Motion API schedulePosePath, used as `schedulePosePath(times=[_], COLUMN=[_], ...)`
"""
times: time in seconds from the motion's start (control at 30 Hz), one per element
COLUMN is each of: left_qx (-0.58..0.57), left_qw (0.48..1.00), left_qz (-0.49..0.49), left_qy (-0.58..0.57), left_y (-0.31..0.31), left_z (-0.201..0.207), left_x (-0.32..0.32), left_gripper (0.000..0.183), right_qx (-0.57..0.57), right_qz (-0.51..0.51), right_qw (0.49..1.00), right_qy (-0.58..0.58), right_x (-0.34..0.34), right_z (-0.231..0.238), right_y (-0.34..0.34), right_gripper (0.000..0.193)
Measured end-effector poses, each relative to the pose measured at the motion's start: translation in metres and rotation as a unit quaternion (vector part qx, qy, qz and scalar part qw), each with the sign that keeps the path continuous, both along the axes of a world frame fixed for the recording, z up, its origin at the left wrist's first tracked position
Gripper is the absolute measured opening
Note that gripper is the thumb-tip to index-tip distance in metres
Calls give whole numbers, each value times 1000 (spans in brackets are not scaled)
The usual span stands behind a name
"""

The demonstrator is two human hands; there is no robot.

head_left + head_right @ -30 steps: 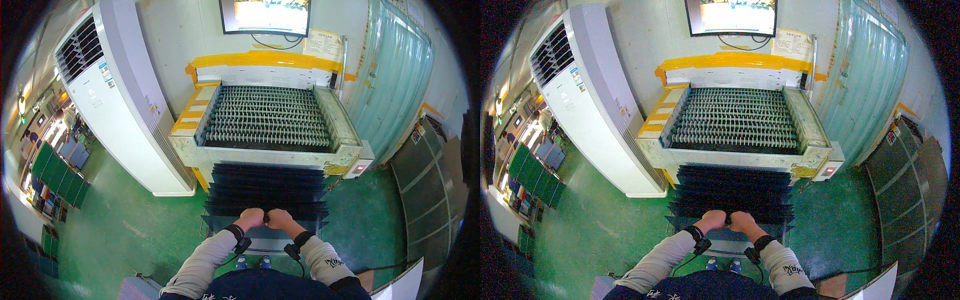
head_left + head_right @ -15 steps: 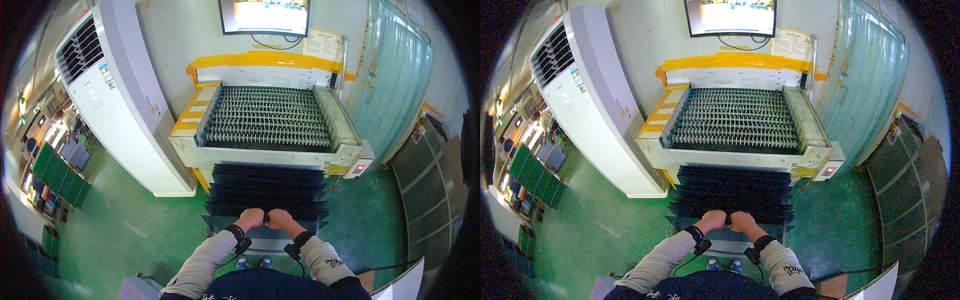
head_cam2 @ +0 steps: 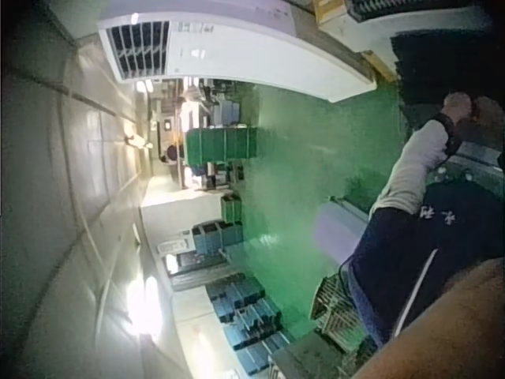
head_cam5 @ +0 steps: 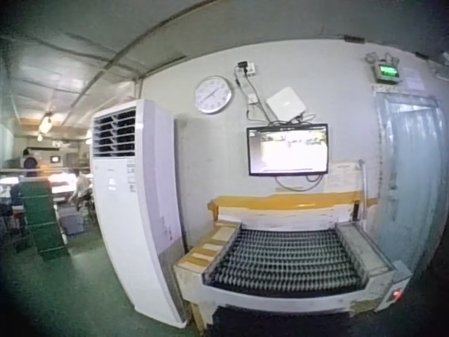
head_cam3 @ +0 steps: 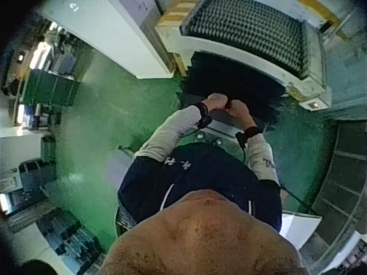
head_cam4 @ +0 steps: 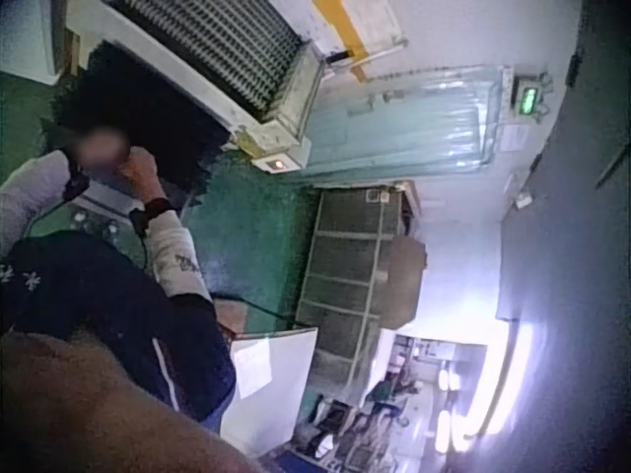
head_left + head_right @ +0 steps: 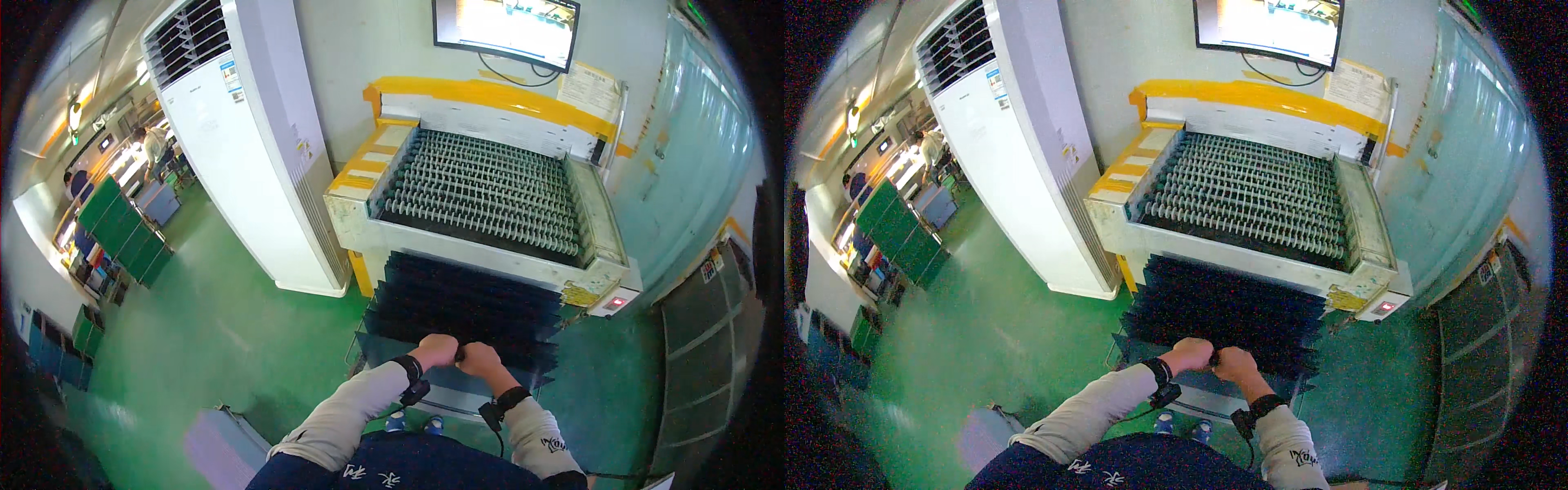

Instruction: Loading a stack of thin black sheets into a machine for processing.

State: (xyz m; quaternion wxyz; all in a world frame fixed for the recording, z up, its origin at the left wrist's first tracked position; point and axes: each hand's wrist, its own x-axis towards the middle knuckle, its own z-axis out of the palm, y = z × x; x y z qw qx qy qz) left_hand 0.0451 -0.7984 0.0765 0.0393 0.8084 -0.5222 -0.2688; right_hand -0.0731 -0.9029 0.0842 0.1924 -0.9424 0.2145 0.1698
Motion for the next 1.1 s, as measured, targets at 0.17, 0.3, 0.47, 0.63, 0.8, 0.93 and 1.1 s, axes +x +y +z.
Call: schedulePosePath(times=[0.17, 0.3, 0.47, 0.63, 0.8, 0.93, 1.1], left_qx=[11, 14, 21, 48, -1, 4, 5], left_qw=[1000, 1000, 1000, 998, 1000, 1000, 1000], left_qz=[4, 8, 20, 23, -11, -8, -13], left_qy=[0, -4, 5, 11, -11, -8, 1], left_y=[0, 0, 0, -4, -1, -1, 5], left_z=[9, 11, 13, 5, 6, 4, 35], left_x=[-1, -2, -1, 2, 0, 2, -5], left_gripper=[23, 24, 25, 26, 21, 21, 20], right_qx=[13, 12, 0, 5, 14, 9, -17], right_qz=[16, 27, 17, 7, 1, 3, 8], right_qw=[1000, 1000, 1000, 1000, 1000, 1000, 1000], right_qy=[-1, 1, 8, 9, 19, 21, 12], right_x=[1, 2, 2, 5, 4, 6, 3], right_z=[-7, -8, -6, -5, -6, -6, -5], right_y=[-6, -7, -6, -4, -7, -5, -3], right_gripper=[35, 37, 38, 39, 40, 41, 35])
